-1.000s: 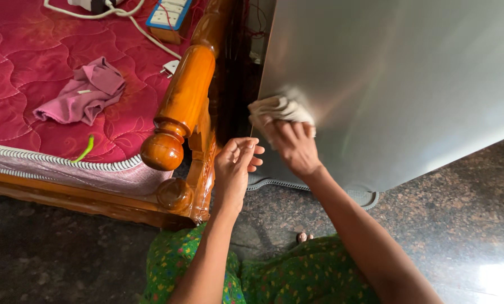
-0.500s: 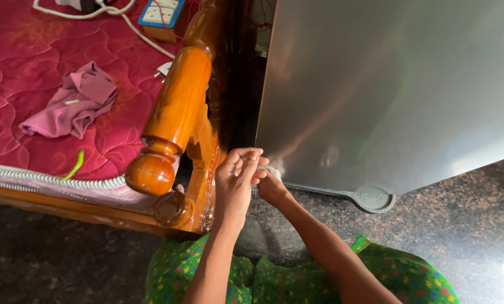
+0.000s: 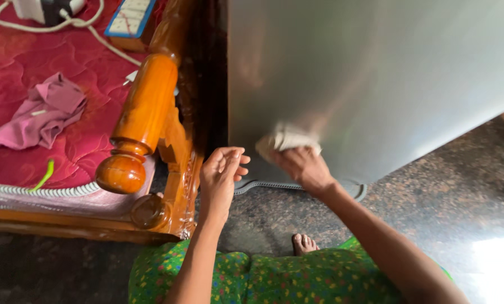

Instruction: The person wipes the exterior surface of a stainless steel refrigerator with a cloth. They move the cloth in circular and vertical motions across the door, covering different areas from top to bottom.

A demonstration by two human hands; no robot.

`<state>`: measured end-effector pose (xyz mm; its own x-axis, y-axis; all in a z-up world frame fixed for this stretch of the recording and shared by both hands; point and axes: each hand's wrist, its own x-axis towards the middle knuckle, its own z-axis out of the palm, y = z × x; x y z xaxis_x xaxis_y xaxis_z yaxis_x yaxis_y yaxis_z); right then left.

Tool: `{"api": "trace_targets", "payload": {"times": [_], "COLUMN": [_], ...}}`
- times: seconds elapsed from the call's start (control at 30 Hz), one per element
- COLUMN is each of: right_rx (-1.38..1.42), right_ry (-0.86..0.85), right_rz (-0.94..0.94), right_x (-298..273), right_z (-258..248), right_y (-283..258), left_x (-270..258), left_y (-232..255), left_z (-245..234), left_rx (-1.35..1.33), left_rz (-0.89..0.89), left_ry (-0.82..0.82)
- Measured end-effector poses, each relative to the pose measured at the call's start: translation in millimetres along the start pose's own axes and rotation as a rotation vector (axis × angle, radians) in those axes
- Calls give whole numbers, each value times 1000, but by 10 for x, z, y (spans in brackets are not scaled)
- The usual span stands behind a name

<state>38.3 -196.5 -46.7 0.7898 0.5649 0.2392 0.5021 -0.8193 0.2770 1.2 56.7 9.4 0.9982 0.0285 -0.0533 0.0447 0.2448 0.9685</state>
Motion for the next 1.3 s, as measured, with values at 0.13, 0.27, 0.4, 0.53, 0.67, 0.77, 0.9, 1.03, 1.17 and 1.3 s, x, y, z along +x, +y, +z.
{"api": "trace_targets", "payload": {"times": [0.13, 0.27, 0.4, 0.53, 0.67, 0.77, 0.9, 1.03, 1.17, 1.3], "right_rx": [277, 25, 216, 227, -37, -290, -431, -186, 710, 1421], "right_ry": [447, 757, 824, 464, 291, 339, 480, 755, 1106, 867], "right_rz": [407, 496, 450, 284, 180, 223, 496, 909, 1272, 1660], "right_x": [11, -354, -388, -289, -333, -422, -737, -1283, -1822, -1969], "right_z": [-1119, -1314, -803, -553, -467, -382, -190, -93, 109, 399], "right_y": [594, 855, 561, 363, 226, 459, 1129, 1819, 2184, 2296], "left_x": [-57, -132, -164, -76, -44, 9, 4, -40, -72, -61], "left_y": [-85, -69, -110, -155, -184, -190, -171, -138, -123, -122], "left_z": [4, -36, -15, 50, 98, 106, 117, 125, 150, 216], "left_rx": [4, 1, 6, 3, 35, 40, 40, 45, 51, 68], "left_rz": [18, 4, -5, 19, -2, 9, 5, 1, -4, -15], "left_ry": [-11, -2, -24, -53, -40, -38, -34, -51, -55, -55]}}
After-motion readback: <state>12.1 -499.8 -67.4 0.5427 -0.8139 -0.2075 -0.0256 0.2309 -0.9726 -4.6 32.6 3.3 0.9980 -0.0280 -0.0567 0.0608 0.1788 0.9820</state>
